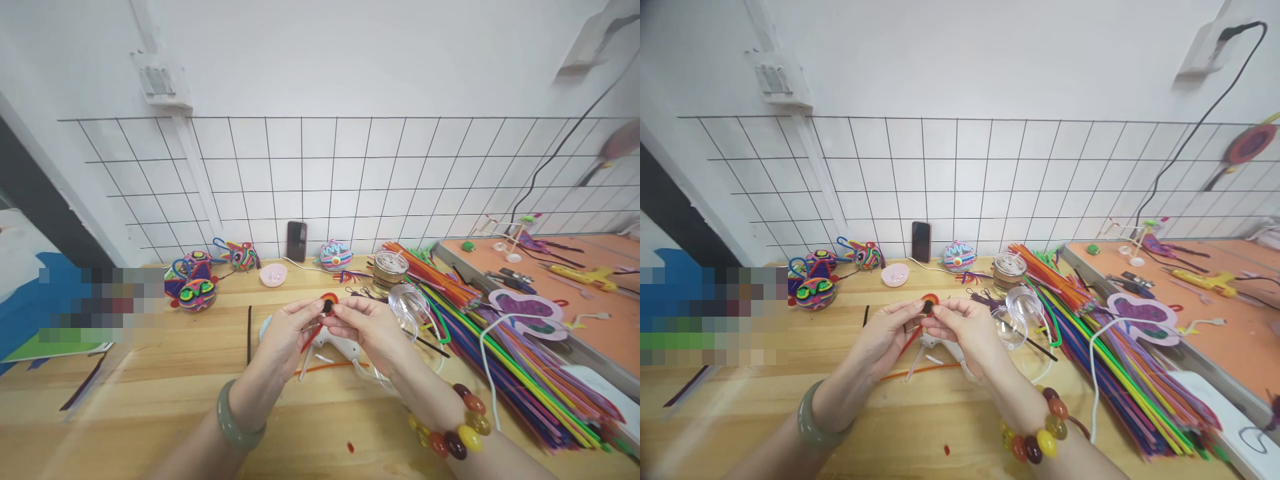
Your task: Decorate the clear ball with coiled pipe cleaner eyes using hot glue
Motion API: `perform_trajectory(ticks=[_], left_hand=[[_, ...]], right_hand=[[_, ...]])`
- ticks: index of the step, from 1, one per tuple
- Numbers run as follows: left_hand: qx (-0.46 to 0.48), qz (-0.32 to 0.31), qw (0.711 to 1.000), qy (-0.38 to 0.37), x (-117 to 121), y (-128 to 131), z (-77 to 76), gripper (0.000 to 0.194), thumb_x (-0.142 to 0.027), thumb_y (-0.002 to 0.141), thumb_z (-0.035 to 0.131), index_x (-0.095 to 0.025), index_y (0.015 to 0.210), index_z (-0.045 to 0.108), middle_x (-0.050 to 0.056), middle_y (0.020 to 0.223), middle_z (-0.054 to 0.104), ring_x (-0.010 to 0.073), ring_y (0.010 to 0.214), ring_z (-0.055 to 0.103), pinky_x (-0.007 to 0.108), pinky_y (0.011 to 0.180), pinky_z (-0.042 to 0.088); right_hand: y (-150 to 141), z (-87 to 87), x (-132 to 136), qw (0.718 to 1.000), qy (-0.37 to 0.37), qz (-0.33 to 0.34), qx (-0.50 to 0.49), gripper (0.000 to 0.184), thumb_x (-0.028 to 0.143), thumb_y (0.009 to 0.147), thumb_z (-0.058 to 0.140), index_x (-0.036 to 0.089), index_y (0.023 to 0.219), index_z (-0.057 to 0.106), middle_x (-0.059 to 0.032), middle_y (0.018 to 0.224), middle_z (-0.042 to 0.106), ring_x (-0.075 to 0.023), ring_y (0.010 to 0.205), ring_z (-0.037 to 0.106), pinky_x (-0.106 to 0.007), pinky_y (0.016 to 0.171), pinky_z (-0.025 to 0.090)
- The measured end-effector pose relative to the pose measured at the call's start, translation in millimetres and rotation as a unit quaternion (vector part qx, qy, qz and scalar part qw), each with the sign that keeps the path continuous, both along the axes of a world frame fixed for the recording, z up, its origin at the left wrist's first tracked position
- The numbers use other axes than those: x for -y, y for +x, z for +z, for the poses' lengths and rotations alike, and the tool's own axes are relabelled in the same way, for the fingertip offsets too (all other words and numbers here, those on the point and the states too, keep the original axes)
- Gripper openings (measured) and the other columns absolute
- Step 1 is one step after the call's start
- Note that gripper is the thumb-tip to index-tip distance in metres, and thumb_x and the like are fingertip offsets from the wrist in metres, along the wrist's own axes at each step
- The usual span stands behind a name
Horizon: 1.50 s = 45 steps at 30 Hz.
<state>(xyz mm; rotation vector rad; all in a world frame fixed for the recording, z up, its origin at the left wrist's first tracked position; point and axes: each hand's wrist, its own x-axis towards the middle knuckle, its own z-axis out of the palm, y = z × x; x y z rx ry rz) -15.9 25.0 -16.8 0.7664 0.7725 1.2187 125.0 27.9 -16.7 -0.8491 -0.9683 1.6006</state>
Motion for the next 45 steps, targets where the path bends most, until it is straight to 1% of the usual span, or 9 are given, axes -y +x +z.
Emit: perform_trajectory(ticks=[6,9,11,16,23,27,33,39,45], left_hand=[[-0.041,0.078,0.996,0.005,1.8,5.3,1.6,0.023,-0.026,0.058,0.077,-0.011,0.076,0.073,0.01,0.073,0.07,0.0173,0.07,0.064,0.025,0.065,0.048],[-0.072,0.118,0.99,0.03,3.0,7.7,2.1,0.021,-0.025,0.058,0.077,-0.012,0.074,0.073,0.009,0.074,0.071,0.0159,0.067,0.063,0.024,0.064,0.049],[-0.086,0.13,0.987,0.049,3.9,8.8,3.0,0.019,-0.023,0.059,0.076,-0.013,0.074,0.073,0.009,0.076,0.072,0.0149,0.067,0.063,0.024,0.065,0.049],[-0.088,0.119,0.987,0.055,5.0,8.6,4.7,0.016,-0.023,0.061,0.075,-0.014,0.074,0.073,0.008,0.076,0.072,0.0157,0.067,0.064,0.024,0.063,0.05],[-0.088,0.098,0.989,0.064,1.8,5.8,0.1,0.02,-0.025,0.061,0.075,-0.014,0.077,0.073,0.009,0.077,0.072,0.0172,0.068,0.065,0.026,0.064,0.05],[-0.093,0.106,0.988,0.065,1.2,5.4,-0.9,0.019,-0.025,0.062,0.074,-0.014,0.077,0.073,0.009,0.076,0.072,0.0169,0.067,0.064,0.027,0.064,0.05],[-0.094,0.105,0.987,0.078,-0.1,3.7,-1.6,0.018,-0.025,0.064,0.073,-0.013,0.077,0.073,0.008,0.072,0.071,0.0144,0.063,0.062,0.025,0.062,0.049],[-0.102,0.103,0.986,0.084,-0.8,2.4,-2.4,0.02,-0.027,0.063,0.074,-0.012,0.077,0.072,0.008,0.073,0.07,0.0128,0.062,0.059,0.024,0.062,0.048],[-0.086,0.099,0.989,0.074,-1.0,3.8,-3.6,0.021,-0.026,0.063,0.074,-0.012,0.078,0.071,0.009,0.077,0.071,0.0142,0.066,0.062,0.025,0.065,0.05]], right_hand=[[-2.2,-0.9,0.7,1.0,0.002,-0.02,0.003,0.021,0.027,0.062,0.078,0.013,0.075,0.068,-0.0066,0.071,0.074,-0.0171,0.068,0.071,-0.024,0.065,0.058],[-3.0,-1.6,0.9,1.0,0.002,-0.024,0.007,0.022,0.028,0.062,0.078,0.013,0.075,0.068,-0.0071,0.07,0.074,-0.0172,0.067,0.071,-0.024,0.064,0.058],[-3.2,-1.5,1.1,1.0,0.003,-0.023,0.009,0.022,0.028,0.062,0.078,0.013,0.075,0.068,-0.0072,0.07,0.074,-0.017,0.066,0.071,-0.023,0.063,0.057],[-3.2,-0.3,1.7,1.0,0.003,-0.018,0.009,0.021,0.027,0.064,0.076,0.013,0.077,0.069,-0.0073,0.072,0.074,-0.0169,0.068,0.071,-0.023,0.064,0.057],[-3.0,-1.5,1.4,1.0,0.007,-0.015,0.002,0.02,0.028,0.064,0.076,0.013,0.076,0.069,-0.0059,0.072,0.074,-0.0164,0.067,0.071,-0.024,0.066,0.057],[-2.8,-2.4,0.9,1.0,0.01,-0.015,0.0,0.021,0.028,0.064,0.077,0.014,0.076,0.068,-0.0056,0.071,0.074,-0.0164,0.068,0.071,-0.023,0.066,0.057],[-3.1,-0.9,2.6,0.999,0.03,-0.018,0.015,0.025,0.029,0.071,0.072,0.015,0.091,0.065,-0.0055,0.075,0.074,-0.0161,0.067,0.071,-0.024,0.063,0.058],[-1.7,1.6,3.6,0.998,0.048,-0.02,0.037,0.022,0.033,0.07,0.072,0.013,0.079,0.066,-0.0055,0.071,0.073,-0.0164,0.064,0.071,-0.023,0.061,0.057],[-2.5,2.7,4.1,0.999,0.035,-0.019,0.029,0.024,0.032,0.07,0.072,0.012,0.08,0.065,-0.0064,0.071,0.073,-0.0152,0.064,0.07,-0.022,0.06,0.057]])
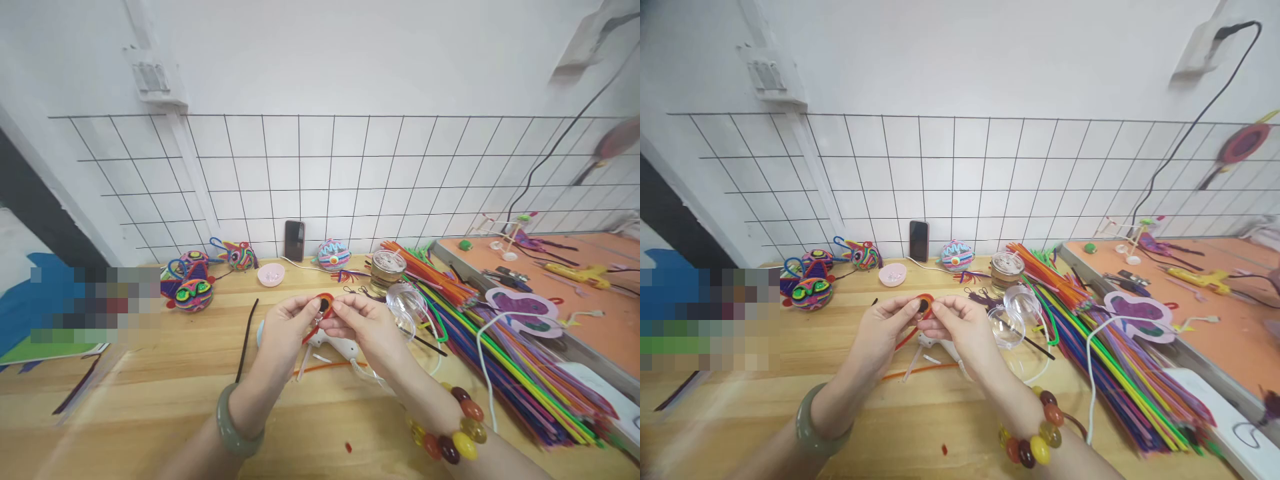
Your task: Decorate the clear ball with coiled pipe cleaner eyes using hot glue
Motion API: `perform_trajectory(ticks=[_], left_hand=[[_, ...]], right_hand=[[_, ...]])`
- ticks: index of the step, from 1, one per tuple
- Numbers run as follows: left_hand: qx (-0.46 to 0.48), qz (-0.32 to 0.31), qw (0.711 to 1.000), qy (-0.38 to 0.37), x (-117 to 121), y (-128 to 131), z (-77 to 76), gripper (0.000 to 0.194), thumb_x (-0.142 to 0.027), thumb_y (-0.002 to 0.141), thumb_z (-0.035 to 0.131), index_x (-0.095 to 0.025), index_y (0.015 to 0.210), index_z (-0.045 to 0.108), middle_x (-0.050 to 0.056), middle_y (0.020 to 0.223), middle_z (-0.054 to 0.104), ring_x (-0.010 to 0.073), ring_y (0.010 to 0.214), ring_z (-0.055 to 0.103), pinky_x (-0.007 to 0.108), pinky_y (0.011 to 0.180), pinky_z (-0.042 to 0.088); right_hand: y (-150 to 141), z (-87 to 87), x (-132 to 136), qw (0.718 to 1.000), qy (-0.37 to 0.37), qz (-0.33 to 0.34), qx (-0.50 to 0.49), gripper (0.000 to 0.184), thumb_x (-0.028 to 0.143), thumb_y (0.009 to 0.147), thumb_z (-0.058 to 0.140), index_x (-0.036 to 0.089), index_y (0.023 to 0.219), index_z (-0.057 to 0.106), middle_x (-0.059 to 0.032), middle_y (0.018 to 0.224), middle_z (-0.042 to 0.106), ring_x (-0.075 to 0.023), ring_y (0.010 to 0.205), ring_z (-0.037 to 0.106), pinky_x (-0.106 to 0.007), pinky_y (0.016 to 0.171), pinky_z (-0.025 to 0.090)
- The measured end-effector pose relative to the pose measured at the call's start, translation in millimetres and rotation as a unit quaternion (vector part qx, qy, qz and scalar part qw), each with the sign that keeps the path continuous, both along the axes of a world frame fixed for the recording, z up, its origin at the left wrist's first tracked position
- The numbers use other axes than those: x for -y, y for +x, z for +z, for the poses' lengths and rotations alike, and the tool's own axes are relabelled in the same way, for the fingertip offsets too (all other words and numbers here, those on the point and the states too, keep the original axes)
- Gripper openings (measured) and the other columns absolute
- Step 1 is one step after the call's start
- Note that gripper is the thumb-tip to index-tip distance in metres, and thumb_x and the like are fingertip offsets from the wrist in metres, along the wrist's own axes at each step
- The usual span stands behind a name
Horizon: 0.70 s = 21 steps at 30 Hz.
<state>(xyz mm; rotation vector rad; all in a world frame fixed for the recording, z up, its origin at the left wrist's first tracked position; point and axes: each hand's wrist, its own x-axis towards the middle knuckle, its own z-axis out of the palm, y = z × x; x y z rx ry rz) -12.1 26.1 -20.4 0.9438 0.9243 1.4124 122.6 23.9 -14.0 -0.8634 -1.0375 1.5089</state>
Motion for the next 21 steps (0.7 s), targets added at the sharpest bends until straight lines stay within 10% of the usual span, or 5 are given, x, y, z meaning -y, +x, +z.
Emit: perform_trajectory(ticks=[21], left_hand=[[-0.036,0.001,0.999,0.025,8.1,8.7,11.0,0.018,-0.025,0.06,0.073,-0.014,0.073,0.073,0.006,0.075,0.072,0.0148,0.067,0.064,0.024,0.064,0.052]], right_hand=[[-3.6,-2.0,-1.3,0.999,0.033,-0.01,0.027,0.028,0.037,0.071,0.07,0.014,0.085,0.061,-0.0038,0.067,0.072,-0.0165,0.06,0.07,-0.024,0.057,0.056]])
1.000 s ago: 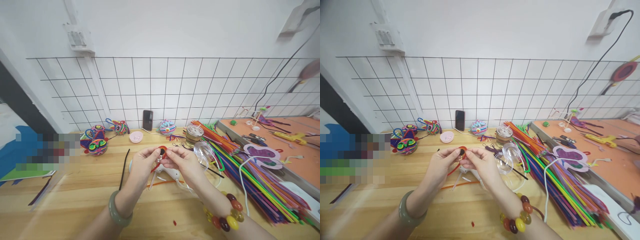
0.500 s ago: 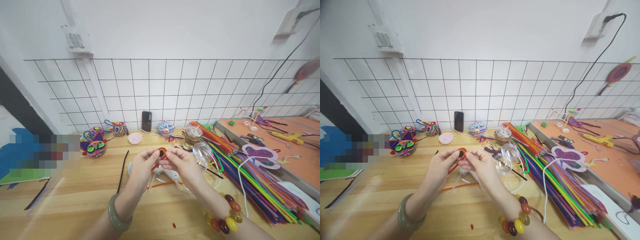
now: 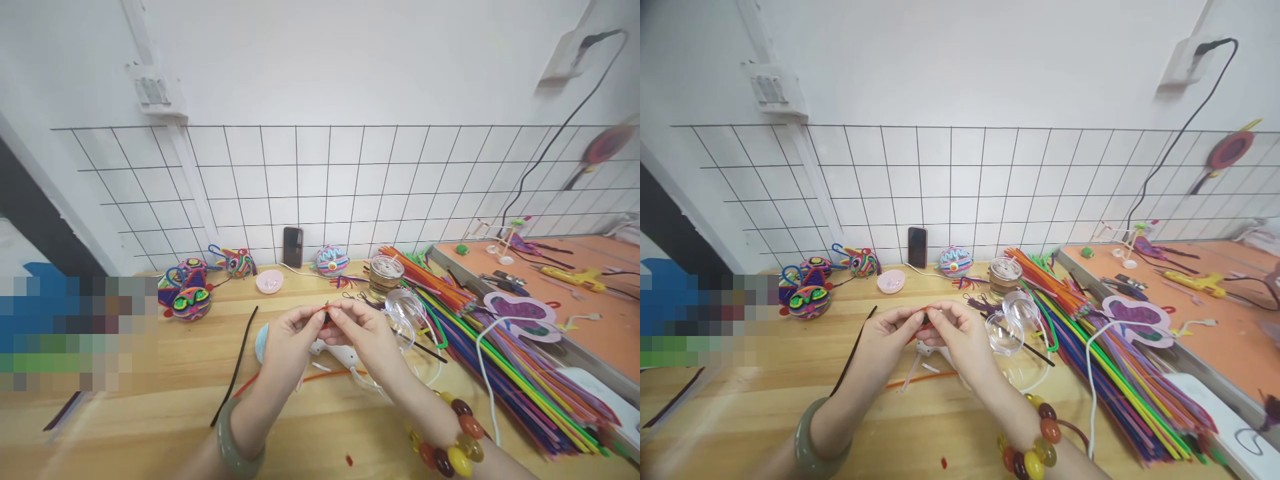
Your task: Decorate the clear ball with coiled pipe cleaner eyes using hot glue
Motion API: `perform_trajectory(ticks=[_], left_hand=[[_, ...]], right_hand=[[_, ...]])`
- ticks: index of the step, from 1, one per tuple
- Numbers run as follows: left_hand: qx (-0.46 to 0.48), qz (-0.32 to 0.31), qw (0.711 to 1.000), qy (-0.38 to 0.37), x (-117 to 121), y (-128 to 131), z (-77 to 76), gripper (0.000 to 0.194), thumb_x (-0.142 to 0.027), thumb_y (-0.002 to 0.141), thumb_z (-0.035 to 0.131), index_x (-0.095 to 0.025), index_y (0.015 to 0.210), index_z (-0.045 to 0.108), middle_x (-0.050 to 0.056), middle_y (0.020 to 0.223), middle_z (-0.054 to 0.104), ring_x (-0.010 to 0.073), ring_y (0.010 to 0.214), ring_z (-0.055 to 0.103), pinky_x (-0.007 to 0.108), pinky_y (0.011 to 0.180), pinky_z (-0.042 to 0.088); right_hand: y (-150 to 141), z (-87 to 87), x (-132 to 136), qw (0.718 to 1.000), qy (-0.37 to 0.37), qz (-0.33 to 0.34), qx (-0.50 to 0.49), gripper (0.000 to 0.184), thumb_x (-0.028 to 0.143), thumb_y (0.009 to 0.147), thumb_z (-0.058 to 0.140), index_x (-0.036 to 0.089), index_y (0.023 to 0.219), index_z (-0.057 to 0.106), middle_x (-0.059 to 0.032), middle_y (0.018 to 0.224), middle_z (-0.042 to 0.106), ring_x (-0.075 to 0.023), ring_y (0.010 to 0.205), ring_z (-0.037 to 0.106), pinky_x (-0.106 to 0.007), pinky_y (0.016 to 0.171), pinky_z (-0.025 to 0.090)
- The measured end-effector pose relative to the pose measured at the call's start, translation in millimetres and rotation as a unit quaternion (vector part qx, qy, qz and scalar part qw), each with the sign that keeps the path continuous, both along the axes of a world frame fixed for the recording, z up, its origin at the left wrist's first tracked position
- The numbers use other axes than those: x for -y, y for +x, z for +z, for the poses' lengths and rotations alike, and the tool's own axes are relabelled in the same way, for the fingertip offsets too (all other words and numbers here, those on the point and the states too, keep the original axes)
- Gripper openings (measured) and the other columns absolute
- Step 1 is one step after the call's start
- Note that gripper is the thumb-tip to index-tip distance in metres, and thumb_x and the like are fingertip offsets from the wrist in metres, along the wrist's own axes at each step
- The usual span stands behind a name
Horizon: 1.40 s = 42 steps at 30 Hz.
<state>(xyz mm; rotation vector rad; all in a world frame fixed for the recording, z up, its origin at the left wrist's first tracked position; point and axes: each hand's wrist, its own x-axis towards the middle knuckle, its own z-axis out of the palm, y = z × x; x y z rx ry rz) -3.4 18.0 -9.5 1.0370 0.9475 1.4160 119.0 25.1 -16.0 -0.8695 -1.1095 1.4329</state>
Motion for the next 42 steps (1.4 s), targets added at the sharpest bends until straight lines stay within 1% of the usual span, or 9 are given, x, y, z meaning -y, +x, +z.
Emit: perform_trajectory(ticks=[4,11,13,18,23,28,35,38,42], left_hand=[[-0.023,0.017,0.999,0.019,-1.4,-0.8,-2.8,0.014,-0.022,0.061,0.072,-0.014,0.073,0.072,0.006,0.075,0.072,0.0152,0.068,0.065,0.024,0.065,0.053],[0.003,-0.01,1.0,0.003,-3.3,-2.4,-7.0,0.017,-0.015,0.057,0.073,-0.015,0.074,0.071,0.003,0.072,0.072,0.0136,0.065,0.064,0.023,0.062,0.053],[0.001,-0.002,1.0,0.005,-3.4,-2.3,-6.2,0.018,-0.015,0.056,0.073,-0.014,0.074,0.07,0.003,0.071,0.071,0.013,0.064,0.063,0.023,0.062,0.053],[-0.009,0.046,0.998,0.036,-3.9,-1.4,-5.0,0.021,-0.013,0.054,0.074,-0.015,0.074,0.068,0.001,0.064,0.067,0.0118,0.061,0.061,0.021,0.057,0.051],[-0.055,0.057,0.995,0.054,-3.5,-1.6,-9.6,0.016,-0.017,0.06,0.071,-0.014,0.076,0.07,0.004,0.071,0.07,0.0144,0.064,0.062,0.025,0.061,0.052],[-0.106,0.051,0.99,0.074,-3.3,-3.9,-11.8,0.017,-0.019,0.065,0.068,-0.017,0.082,0.073,0.007,0.084,0.071,0.0185,0.076,0.064,0.029,0.073,0.052],[-0.117,0.051,0.988,0.092,-3.0,-4.4,-9.5,0.017,-0.016,0.065,0.068,-0.019,0.08,0.075,0.006,0.082,0.07,0.0186,0.076,0.064,0.028,0.071,0.052],[-0.102,0.04,0.99,0.084,-3.4,-3.7,-9.5,0.017,-0.017,0.064,0.069,-0.018,0.08,0.074,0.007,0.082,0.07,0.0185,0.076,0.064,0.028,0.07,0.052],[-0.061,0.032,0.997,0.028,-5.3,-3.7,-8.9,0.024,-0.018,0.06,0.072,-0.015,0.083,0.072,0.006,0.075,0.071,0.0165,0.067,0.064,0.027,0.065,0.053]], right_hand=[[1.0,2.8,1.5,1.0,0.017,0.0,0.011,0.026,0.037,0.07,0.07,0.014,0.078,0.062,-0.003,0.067,0.071,-0.015,0.059,0.069,-0.025,0.059,0.057],[1.8,3.8,2.2,1.0,0.011,-0.005,0.015,0.024,0.035,0.071,0.07,0.013,0.077,0.062,-0.0017,0.066,0.07,-0.0111,0.055,0.066,-0.023,0.059,0.056],[1.7,3.7,2.8,1.0,0.009,-0.006,0.013,0.024,0.035,0.071,0.07,0.014,0.077,0.062,-0.0012,0.065,0.07,-0.0113,0.055,0.066,-0.023,0.059,0.056],[1.0,3.2,3.0,1.0,0.003,-0.005,0.009,0.024,0.035,0.071,0.07,0.014,0.079,0.061,-0.0014,0.066,0.07,-0.0116,0.055,0.067,-0.023,0.058,0.056],[0.4,3.1,1.5,1.0,-0.003,-0.002,0.001,0.026,0.036,0.07,0.07,0.014,0.081,0.061,-0.0025,0.066,0.07,-0.0128,0.055,0.067,-0.024,0.058,0.057],[0.5,4.4,2.6,1.0,-0.009,-0.011,-0.006,0.03,0.037,0.068,0.072,0.015,0.084,0.061,-0.0029,0.067,0.071,-0.0141,0.054,0.068,-0.025,0.057,0.056],[1.4,1.8,1.7,1.0,-0.002,-0.008,-0.001,0.032,0.039,0.067,0.073,0.015,0.084,0.062,-0.0028,0.067,0.07,-0.0154,0.056,0.068,-0.028,0.059,0.057],[2.1,1.2,0.8,1.0,-0.001,-0.006,0.002,0.029,0.038,0.068,0.072,0.015,0.082,0.063,-0.0021,0.066,0.07,-0.0142,0.056,0.068,-0.027,0.06,0.057],[2.0,2.4,0.9,1.0,-0.002,-0.005,0.006,0.028,0.038,0.068,0.072,0.014,0.08,0.063,-0.0024,0.066,0.07,-0.0143,0.057,0.068,-0.026,0.059,0.057]])
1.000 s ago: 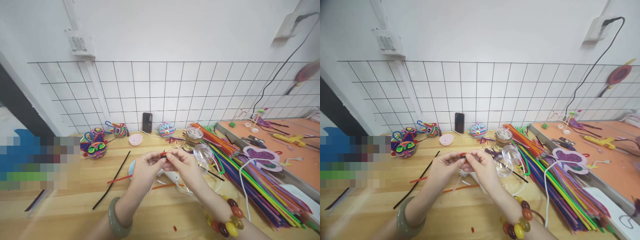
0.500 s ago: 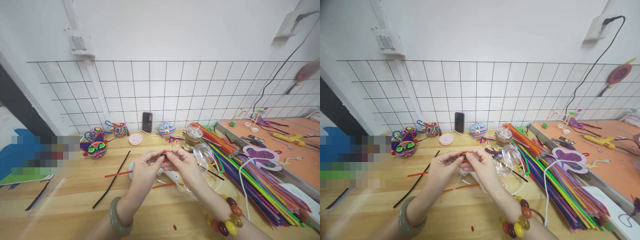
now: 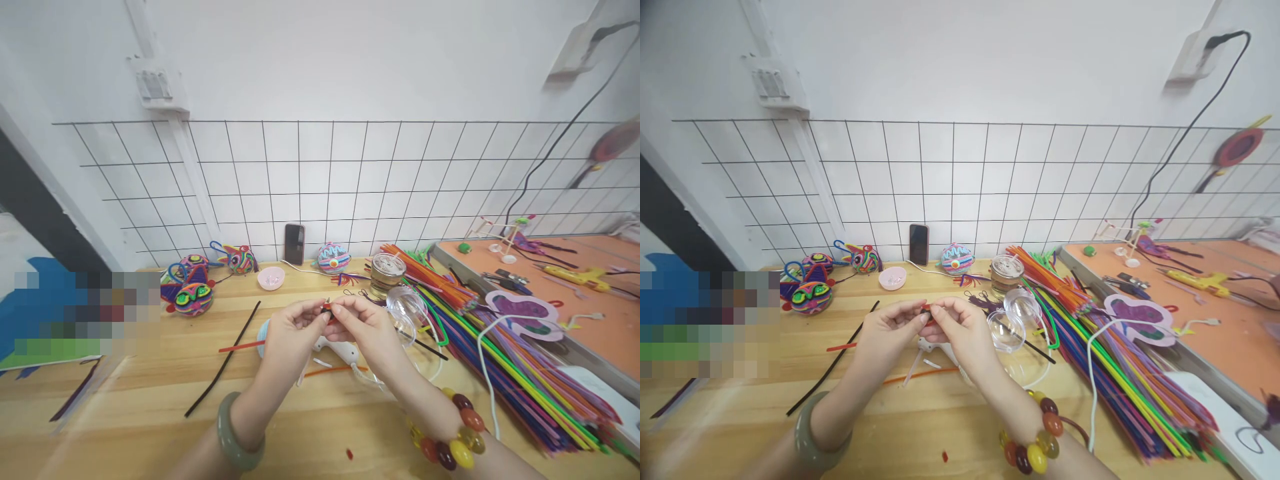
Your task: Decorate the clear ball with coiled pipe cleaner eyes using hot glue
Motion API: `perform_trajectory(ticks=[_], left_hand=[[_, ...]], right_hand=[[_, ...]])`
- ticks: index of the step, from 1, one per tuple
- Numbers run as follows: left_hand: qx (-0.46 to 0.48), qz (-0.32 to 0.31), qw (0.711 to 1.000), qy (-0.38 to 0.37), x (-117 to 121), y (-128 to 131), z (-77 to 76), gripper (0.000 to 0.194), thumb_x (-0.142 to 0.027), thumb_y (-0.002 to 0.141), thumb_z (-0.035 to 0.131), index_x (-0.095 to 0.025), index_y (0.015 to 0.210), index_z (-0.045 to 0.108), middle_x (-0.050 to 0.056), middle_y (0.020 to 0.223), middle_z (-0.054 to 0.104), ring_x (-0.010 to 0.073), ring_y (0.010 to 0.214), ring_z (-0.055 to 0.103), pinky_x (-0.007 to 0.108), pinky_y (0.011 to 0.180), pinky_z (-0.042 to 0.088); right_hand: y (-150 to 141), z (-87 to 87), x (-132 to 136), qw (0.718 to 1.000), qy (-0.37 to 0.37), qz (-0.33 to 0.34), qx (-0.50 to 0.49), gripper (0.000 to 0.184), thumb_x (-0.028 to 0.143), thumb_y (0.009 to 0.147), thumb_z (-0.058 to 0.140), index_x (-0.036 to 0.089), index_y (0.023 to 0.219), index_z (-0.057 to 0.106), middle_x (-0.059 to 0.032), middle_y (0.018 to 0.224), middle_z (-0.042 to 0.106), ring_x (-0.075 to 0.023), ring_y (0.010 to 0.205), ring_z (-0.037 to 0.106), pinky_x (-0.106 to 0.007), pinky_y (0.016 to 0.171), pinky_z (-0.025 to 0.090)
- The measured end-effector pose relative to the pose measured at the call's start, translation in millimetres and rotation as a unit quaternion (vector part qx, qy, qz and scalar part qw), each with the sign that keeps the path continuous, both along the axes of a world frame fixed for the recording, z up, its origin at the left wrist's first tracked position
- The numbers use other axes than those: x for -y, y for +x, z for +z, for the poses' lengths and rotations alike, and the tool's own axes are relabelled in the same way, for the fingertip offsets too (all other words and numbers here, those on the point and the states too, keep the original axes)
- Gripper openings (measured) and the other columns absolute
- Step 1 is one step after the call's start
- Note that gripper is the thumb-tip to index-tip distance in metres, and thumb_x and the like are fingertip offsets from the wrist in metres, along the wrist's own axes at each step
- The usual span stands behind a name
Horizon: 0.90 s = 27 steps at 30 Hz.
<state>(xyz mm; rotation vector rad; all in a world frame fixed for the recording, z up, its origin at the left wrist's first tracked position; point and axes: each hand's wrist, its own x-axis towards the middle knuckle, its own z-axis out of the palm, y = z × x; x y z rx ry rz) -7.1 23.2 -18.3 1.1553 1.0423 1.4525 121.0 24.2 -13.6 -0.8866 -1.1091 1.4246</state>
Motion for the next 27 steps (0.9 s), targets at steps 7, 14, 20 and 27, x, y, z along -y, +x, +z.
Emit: perform_trajectory(ticks=[7,14,20,27], left_hand=[[-0.035,-0.038,0.998,-0.019,-0.6,-3.0,2.7,0.016,-0.025,0.061,0.072,-0.012,0.072,0.071,0.008,0.073,0.071,0.0172,0.064,0.063,0.029,0.065,0.051],[0.032,0.029,0.999,-0.031,-5.7,-25.9,18.0,0.022,-0.029,0.062,0.074,-0.013,0.076,0.068,0.007,0.07,0.07,0.0157,0.067,0.064,0.023,0.062,0.048],[0.099,0.056,0.993,-0.009,-10.2,-45.8,29.8,0.028,-0.029,0.061,0.074,-0.012,0.083,0.067,0.007,0.078,0.07,0.0149,0.068,0.065,0.023,0.064,0.048],[0.118,0.047,0.991,-0.035,-11.9,-38.4,24.2,0.031,-0.026,0.058,0.077,-0.011,0.083,0.066,0.005,0.075,0.07,0.0132,0.064,0.065,0.022,0.061,0.049]], right_hand=[[-1.0,0.5,1.6,1.0,0.003,-0.005,0.0,0.031,0.04,0.067,0.072,0.014,0.082,0.063,-0.0033,0.067,0.071,-0.0156,0.056,0.069,-0.027,0.057,0.057],[4.5,-0.6,-2.1,0.997,0.021,0.002,0.07,0.034,0.042,0.078,0.061,0.016,0.098,0.059,-0.0036,0.07,0.069,-0.0162,0.059,0.07,-0.025,0.055,0.056],[-10.8,-18.4,8.8,0.941,0.062,0.14,0.302,0.029,0.033,0.084,0.05,0.013,0.102,0.061,-0.0026,0.064,0.069,-0.0165,0.056,0.068,-0.024,0.05,0.052],[-3.3,-24.5,1.2,0.793,0.135,0.018,0.594,0.02,0.014,0.081,0.049,0.014,0.092,0.065,-0.0143,0.093,0.067,-0.025,0.086,0.062,-0.034,0.075,0.043]])
